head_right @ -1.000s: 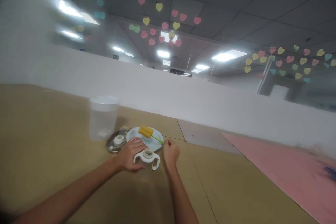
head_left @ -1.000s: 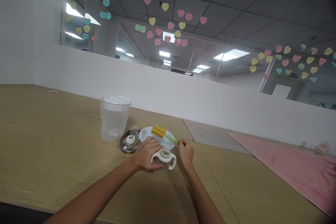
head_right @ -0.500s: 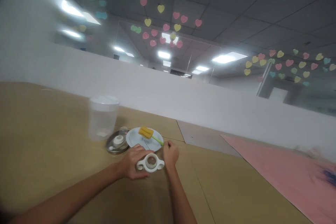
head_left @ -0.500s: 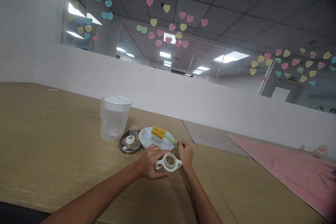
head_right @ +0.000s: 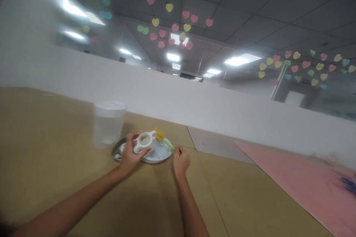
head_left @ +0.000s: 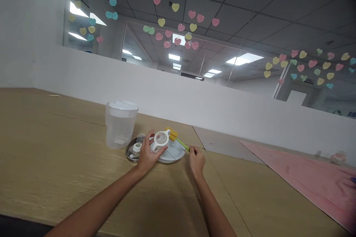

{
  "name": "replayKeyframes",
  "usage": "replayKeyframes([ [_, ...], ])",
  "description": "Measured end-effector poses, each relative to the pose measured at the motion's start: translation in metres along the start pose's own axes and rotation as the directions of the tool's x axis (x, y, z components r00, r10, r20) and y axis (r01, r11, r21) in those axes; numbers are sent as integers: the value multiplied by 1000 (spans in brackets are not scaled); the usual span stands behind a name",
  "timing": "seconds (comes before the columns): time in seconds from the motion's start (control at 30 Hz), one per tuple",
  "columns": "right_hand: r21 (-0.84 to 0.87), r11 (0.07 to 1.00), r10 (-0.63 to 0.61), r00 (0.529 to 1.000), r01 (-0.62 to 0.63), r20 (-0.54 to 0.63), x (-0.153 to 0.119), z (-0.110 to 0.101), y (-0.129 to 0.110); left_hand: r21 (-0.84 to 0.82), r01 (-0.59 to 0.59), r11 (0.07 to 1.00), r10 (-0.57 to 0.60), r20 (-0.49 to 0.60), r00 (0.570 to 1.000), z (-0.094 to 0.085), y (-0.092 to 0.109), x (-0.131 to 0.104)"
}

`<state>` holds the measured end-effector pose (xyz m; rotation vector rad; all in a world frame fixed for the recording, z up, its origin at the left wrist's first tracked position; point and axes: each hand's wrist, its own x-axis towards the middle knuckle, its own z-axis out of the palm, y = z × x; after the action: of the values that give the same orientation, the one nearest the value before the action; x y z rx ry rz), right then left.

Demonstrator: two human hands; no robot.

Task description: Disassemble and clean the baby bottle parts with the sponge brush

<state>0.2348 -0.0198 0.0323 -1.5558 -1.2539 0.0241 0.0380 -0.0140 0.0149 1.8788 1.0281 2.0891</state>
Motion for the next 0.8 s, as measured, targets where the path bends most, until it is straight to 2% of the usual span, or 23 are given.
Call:
replayKeyframes([
  [0.07,32,999,-3,1000,4,-19,0,0,-1,15,-4,1000,5,-56,998,-1,-2,4],
  [0.17,99,994,-33,998,38,-51,-2,0,-1,132,-65,989,78,-98,992,-5,-5,11],
  [0.3,155,972,-154,976,177,-152,-4,0,-1,259,-118,959,148,-101,984,-10,-14,17],
  [0.4,96,922,-344,908,375,-239,-7,0,-2,315,-122,941,158,-92,983,-11,-23,18],
  [0.5,-13,815,-564,788,579,-247,-11,-1,-5,355,-114,928,154,-87,984,-13,-29,18],
  [0.57,-62,751,-653,724,658,-224,-12,-2,-6,373,-99,923,143,-94,985,-14,-32,20],
  [0.67,-92,708,-699,676,701,-233,-13,-2,-5,391,-86,916,136,-103,985,-17,-37,22],
  [0.8,-128,690,-719,653,713,-237,-12,-1,-3,448,-92,889,153,-101,983,-21,-42,25],
])
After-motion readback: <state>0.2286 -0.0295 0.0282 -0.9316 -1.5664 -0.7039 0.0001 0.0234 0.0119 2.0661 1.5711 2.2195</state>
